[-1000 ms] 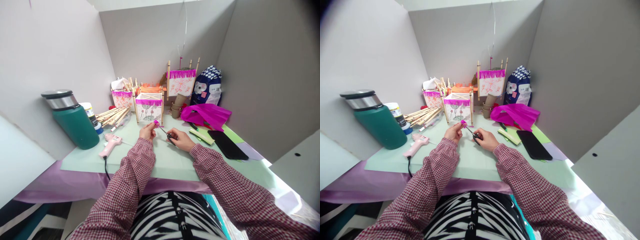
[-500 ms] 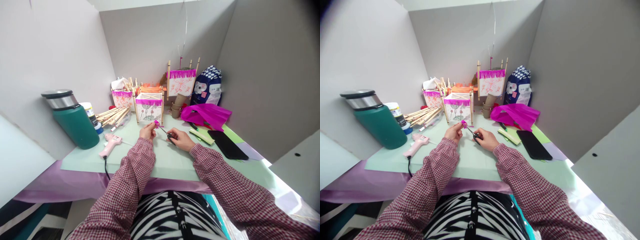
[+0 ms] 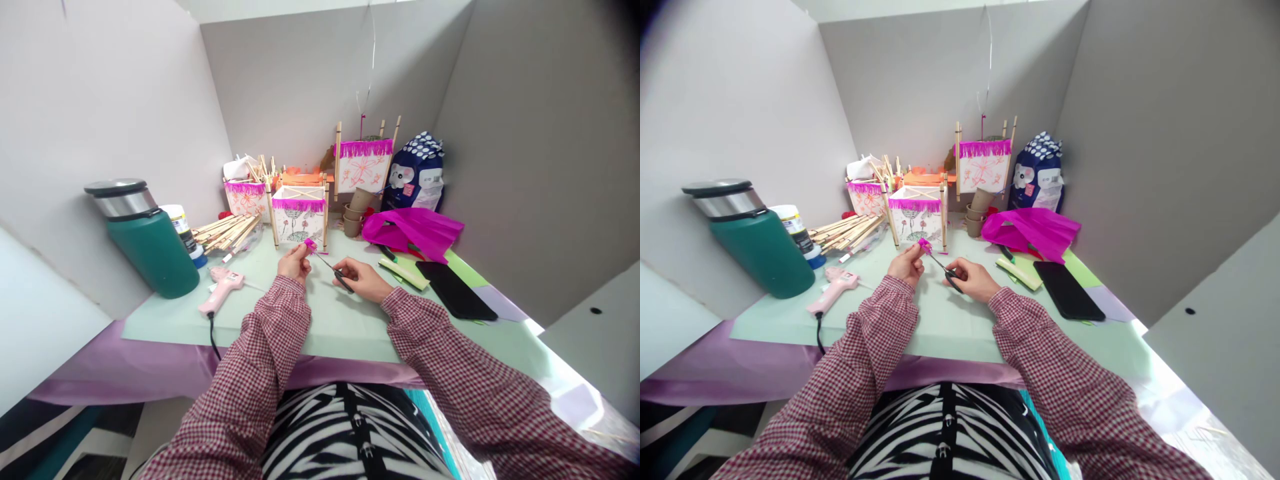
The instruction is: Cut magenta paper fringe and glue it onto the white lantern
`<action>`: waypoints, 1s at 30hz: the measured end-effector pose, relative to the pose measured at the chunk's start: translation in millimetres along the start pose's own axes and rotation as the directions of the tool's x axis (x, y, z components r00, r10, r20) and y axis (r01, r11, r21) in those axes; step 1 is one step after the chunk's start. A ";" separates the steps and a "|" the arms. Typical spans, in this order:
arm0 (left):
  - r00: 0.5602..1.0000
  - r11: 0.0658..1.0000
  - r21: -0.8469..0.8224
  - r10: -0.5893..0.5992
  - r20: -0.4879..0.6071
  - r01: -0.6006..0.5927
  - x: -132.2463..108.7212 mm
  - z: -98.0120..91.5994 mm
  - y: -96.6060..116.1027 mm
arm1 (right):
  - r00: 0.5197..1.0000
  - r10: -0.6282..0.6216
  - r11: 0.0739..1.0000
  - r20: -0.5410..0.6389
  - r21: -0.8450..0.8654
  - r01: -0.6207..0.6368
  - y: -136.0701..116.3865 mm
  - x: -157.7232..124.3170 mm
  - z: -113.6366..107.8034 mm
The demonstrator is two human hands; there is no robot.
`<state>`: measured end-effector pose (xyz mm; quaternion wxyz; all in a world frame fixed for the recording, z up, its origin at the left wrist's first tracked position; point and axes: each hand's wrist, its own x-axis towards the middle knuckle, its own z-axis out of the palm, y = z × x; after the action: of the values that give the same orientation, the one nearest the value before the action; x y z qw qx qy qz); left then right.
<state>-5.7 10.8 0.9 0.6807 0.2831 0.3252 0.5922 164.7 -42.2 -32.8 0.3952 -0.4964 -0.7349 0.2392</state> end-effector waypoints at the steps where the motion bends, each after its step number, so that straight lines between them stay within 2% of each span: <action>1: 1.000 1.000 0.001 0.002 0.000 -0.002 0.0 0.0 0.0 | 1.000 0.000 1.000 0.002 0.000 0.000 -0.3 -0.1 -0.2; 8: 1.000 1.000 0.028 -0.002 0.009 0.002 1.4 -0.7 -1.3 | 1.000 0.016 0.998 0.018 0.066 -0.017 0.1 1.1 0.6; 16: 1.000 0.999 0.035 -0.003 0.007 0.002 0.7 -0.3 -1.2 | 0.990 0.098 0.952 0.103 0.280 -0.123 -10.3 2.2 -3.1; 30: 1.000 0.999 0.026 -0.020 0.001 0.020 4.4 -1.6 -1.7 | 0.981 0.111 0.933 0.158 0.322 -0.157 -12.7 2.1 -8.0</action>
<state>-5.5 14.9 -1.9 0.6831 0.2890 0.3351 0.5810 164.0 -45.6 -17.9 0.4047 -0.4538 -0.6736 0.4202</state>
